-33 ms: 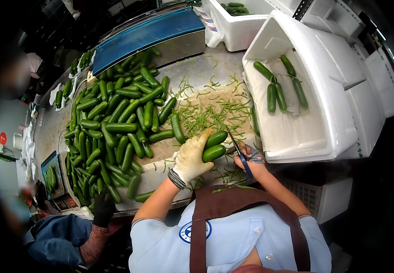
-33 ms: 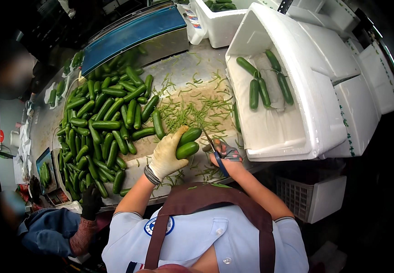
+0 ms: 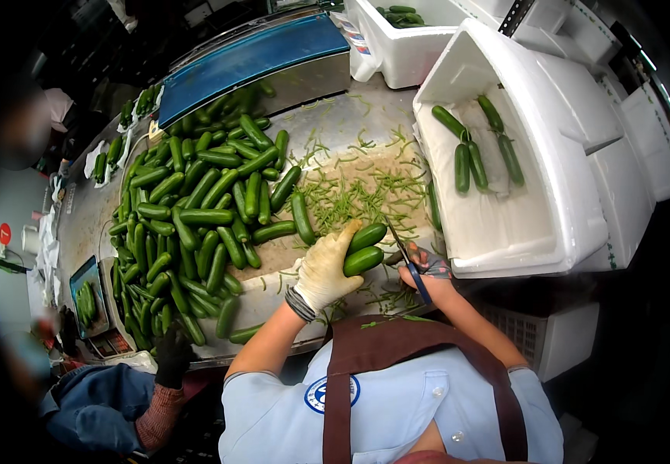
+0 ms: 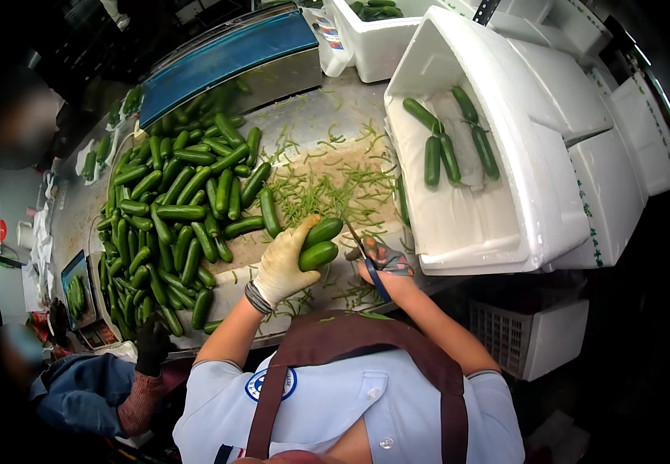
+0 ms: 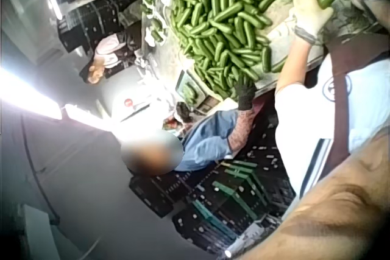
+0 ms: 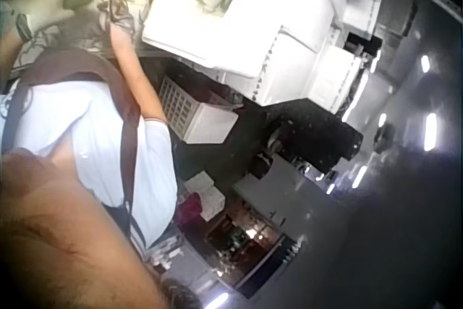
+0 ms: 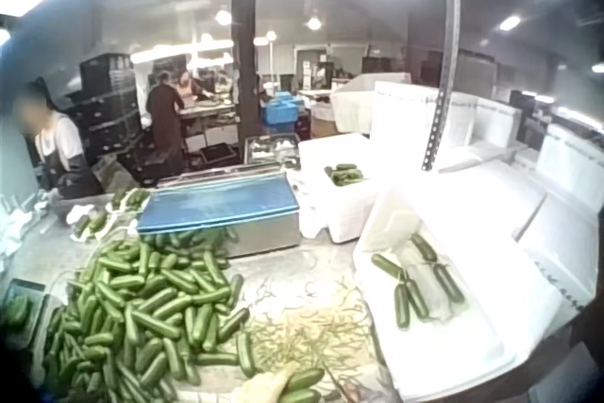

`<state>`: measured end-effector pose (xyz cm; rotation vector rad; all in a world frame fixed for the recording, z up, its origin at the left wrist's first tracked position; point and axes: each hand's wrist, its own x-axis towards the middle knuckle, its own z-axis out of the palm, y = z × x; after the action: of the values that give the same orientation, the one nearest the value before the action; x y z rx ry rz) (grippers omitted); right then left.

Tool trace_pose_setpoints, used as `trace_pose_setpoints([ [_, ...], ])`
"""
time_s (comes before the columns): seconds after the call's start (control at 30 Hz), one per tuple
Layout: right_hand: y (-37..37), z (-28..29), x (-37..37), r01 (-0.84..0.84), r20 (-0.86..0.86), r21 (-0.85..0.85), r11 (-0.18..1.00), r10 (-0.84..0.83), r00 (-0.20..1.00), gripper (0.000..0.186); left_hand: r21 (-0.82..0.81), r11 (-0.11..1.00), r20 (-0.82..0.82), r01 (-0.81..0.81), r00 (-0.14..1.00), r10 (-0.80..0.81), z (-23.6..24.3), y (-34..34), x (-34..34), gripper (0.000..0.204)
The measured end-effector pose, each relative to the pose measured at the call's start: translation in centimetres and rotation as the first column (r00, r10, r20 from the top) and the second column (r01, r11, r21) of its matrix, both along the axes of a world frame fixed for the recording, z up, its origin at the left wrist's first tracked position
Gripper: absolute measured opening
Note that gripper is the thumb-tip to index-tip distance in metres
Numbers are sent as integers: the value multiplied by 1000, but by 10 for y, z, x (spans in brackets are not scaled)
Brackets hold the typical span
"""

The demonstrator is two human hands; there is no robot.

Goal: The person uses scissors to trim the ends of cucumbers and places them into a white styrofoam container. The person repeatedly picks cucumbers from a pile, trims them, and deposits them into the container.

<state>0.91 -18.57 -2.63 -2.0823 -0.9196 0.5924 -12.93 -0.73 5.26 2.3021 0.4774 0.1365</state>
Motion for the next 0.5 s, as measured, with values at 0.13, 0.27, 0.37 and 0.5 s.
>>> trace_pose_setpoints([
  [0.13, -5, 3, -3, 34, -84, 60, 998, -29, 996, 22, -994, 110, 48, 30, 986, 161, -31, 7, -13, 68],
  [0.27, 1, 35, -16, 51, -288, -62, 997, -67, 955, 28, -799, -501, 87, 333, 888, 451, -25, 17, -3, 62],
  [0.37, -11, 13, -24, 29, -295, 79, 996, -5, 956, 28, -751, -551, 28, 364, 851, 525, -18, 24, 0, 68],
  [0.5, -7, 11, -35, 7, -231, 142, 990, 26, 973, 24, -753, -560, -83, 346, 794, 603, -15, 28, -5, 65],
])
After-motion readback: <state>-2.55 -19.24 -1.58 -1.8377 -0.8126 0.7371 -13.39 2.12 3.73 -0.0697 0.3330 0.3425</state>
